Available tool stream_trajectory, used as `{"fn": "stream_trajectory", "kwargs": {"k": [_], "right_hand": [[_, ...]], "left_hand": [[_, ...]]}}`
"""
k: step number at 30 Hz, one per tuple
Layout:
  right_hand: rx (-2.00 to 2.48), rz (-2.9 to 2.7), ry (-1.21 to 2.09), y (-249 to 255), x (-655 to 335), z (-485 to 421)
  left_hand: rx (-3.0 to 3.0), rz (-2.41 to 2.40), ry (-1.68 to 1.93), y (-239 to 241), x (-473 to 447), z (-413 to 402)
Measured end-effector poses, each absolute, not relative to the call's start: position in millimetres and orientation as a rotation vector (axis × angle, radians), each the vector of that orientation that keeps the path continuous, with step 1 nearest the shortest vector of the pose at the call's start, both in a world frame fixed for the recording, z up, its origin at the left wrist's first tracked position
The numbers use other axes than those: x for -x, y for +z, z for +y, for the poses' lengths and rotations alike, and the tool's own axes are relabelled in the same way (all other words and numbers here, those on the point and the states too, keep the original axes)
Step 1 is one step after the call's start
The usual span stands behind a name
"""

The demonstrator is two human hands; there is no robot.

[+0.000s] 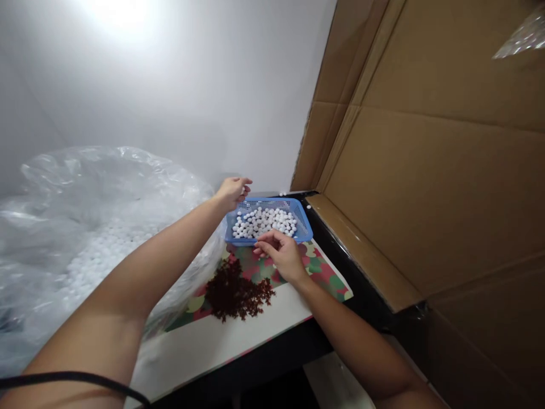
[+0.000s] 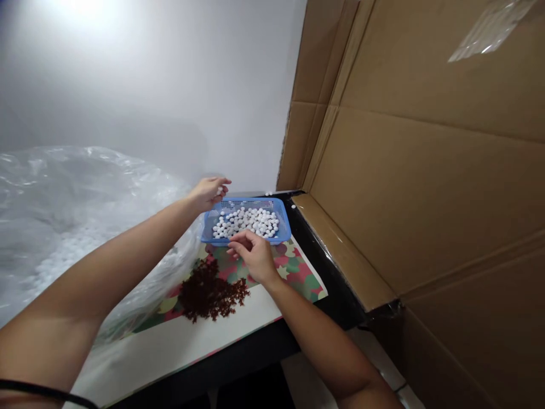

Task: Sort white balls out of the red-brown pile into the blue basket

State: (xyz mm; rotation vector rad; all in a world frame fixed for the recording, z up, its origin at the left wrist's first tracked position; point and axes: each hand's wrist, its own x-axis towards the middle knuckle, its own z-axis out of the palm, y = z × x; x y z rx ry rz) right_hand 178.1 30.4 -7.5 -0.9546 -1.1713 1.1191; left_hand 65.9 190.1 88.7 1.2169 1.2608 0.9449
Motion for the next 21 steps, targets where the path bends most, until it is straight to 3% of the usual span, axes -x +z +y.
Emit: {"fn": "stream_trajectory", "kwargs": {"k": [5,10,15,21], "right_hand": [[0.915,-1.121,1.204,-0.5,-176.8,21.0],[0.882,-1.121,1.382,0.7,-178.6,15.7],[0.853,-1.256,1.535,-4.6,-173.3,13.8],[0.834,-1.291,1.498,-9.5,-165.5,12.5]], "left_hand": [[-0.833,1.052,0.777,85.4,-18.0,98.6],[-0.66,0.888,0.771,46.2,8.3,21.5],[-0.731,0.785,0.804,11.5,10.0,5.8],[-0.786,0.776,0.833,3.6,6.7,3.6]]}}
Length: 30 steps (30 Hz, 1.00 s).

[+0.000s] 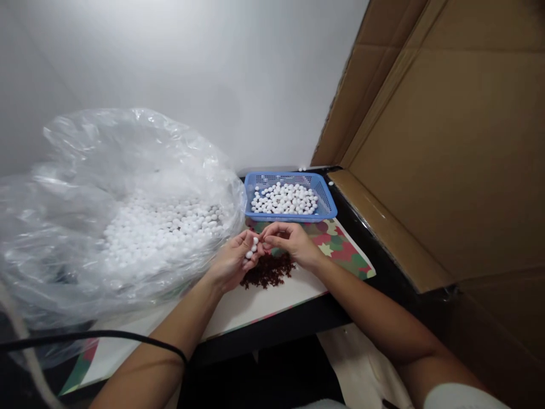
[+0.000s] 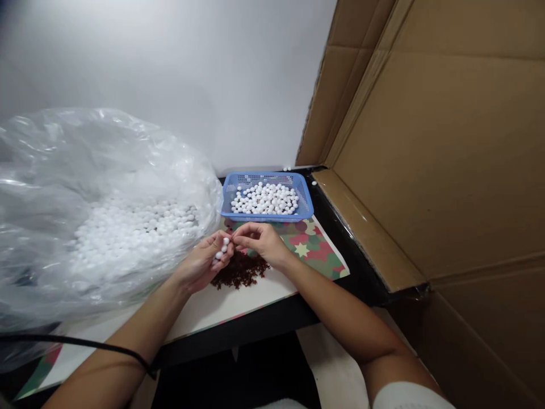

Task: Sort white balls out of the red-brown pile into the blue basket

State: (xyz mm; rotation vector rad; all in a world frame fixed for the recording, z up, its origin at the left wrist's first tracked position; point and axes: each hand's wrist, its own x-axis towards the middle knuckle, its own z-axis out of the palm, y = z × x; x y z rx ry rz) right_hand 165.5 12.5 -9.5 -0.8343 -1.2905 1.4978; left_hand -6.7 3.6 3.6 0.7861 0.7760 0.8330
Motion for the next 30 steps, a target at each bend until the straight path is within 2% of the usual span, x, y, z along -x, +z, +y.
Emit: {"fn": "stream_trajectory", "kwargs": {"k": [15,26,30], "right_hand": [[0.889,-1.48,1.284,-17.0,-166.0,12.9],[0.896,-1.382,1.3,-16.8,-155.1,8.6],[0.886,-1.62,1.075,-4.2,-152.9,4.9]], "left_hand": [[-0.871,0.808,0.863,-0.1,2.9,0.4],[-0.956,0.86,0.885,-4.7,2.6,-0.5],[-0.918,0.852,0.905,-2.2,0.8,0.7]]}}
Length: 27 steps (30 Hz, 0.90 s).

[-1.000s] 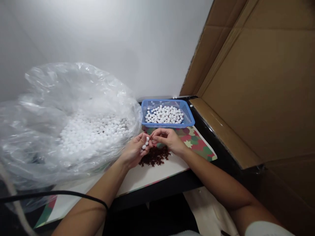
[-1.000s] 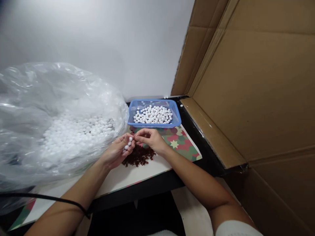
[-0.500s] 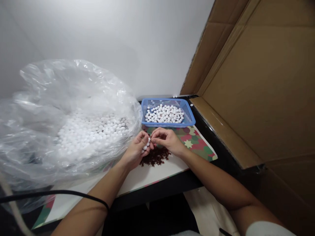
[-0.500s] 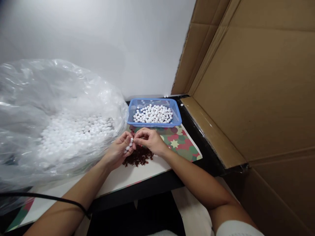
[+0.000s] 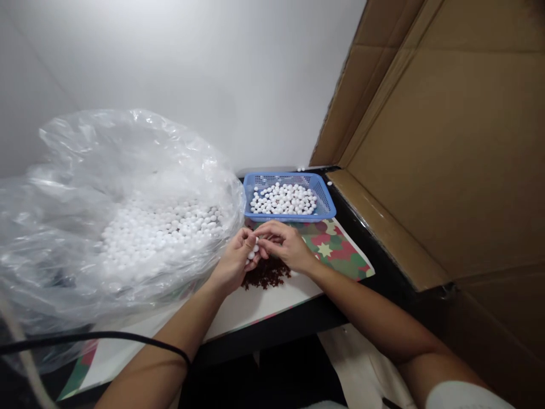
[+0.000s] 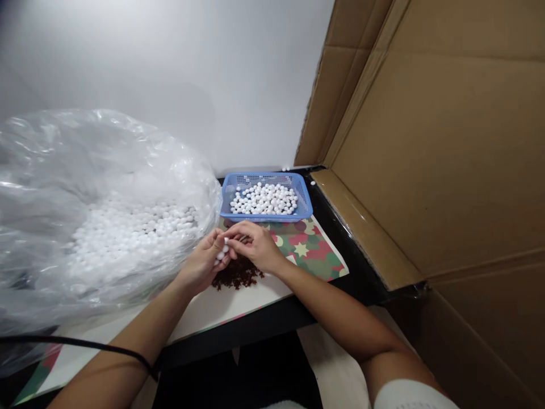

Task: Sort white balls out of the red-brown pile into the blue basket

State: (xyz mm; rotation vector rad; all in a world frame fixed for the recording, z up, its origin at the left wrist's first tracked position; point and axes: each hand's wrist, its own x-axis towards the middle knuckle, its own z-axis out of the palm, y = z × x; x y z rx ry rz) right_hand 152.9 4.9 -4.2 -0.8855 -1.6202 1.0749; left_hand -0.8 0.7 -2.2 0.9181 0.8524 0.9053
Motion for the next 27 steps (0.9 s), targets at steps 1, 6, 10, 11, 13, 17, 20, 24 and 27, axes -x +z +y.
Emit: {"fn": "stream_trajectory", "kwargs": {"k": [1,6,10,11,13,17,20,24,27], "right_hand": [[0.892,-1.681,1.007,-0.2,-153.8,5.3],[1.098,-1.67,0.644,18.1,-177.1,27.0],[1.214,-1.704,0.28,19.8,-204.5,48.2],[1.206,-1.738,0.261,17.3,-207.4,49.3],[1.153,-1.847,0.306,8.9,-206.1,46.5],[1.056,-2.138,0.54,-16.8,-187.5,34.5],[1.122,-2.212,0.582,-33.7,-175.1,31.1],[1.168,-2.235,0.585,-41.4,-167.3,29.8],[1.173,-2.23,0.595,-38.3,-165.3,28.3]], "left_hand": [[-0.892,0.858,0.915,-1.5,0.1,0.9],[-0.668,0.883,0.953,1.3,1.6,4.7],[-0.54,0.851,0.923,6.1,10.5,8.3],[-0.548,0.856,0.915,7.0,12.4,8.5],[-0.6,0.873,0.916,7.1,14.7,8.3],[-0.759,0.904,0.954,1.8,13.9,7.5],[-0.85,0.931,0.987,-1.3,13.7,8.4],[-0.889,0.932,0.966,0.2,16.2,10.5],[-0.891,0.947,0.969,1.7,16.7,11.3]]}}
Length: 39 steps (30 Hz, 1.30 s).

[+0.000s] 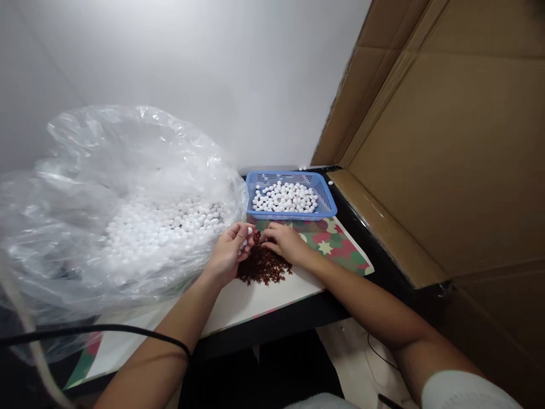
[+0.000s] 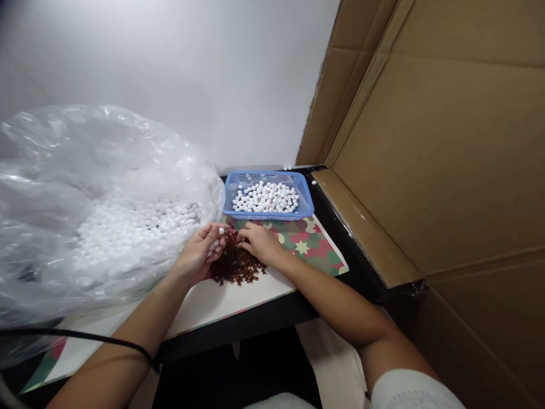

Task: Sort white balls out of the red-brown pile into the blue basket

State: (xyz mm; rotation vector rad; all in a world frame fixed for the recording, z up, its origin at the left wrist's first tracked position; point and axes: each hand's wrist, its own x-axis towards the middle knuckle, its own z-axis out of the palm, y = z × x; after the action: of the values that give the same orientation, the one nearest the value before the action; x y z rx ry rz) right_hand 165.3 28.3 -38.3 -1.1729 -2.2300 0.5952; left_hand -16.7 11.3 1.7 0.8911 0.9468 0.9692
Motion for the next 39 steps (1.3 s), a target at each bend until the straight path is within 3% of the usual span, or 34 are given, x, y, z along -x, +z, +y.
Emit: {"fn": "stream_trajectory", "kwargs": {"k": [7,23,39], "right_hand": [[1.125,-1.848,1.12,-30.0,-177.3,31.6],[0.855,-1.269,1.618,-13.5,-170.1,21.9],[0.887,-1.327,1.548,-20.2,-162.4,19.0]], "left_hand": [[-0.945,0.966,0.955,-3.4,14.0,10.0],[-1.015,0.961,0.911,-11.2,15.1,9.0],[-1.332,1.105,0.941,-11.5,13.9,6.1]]}}
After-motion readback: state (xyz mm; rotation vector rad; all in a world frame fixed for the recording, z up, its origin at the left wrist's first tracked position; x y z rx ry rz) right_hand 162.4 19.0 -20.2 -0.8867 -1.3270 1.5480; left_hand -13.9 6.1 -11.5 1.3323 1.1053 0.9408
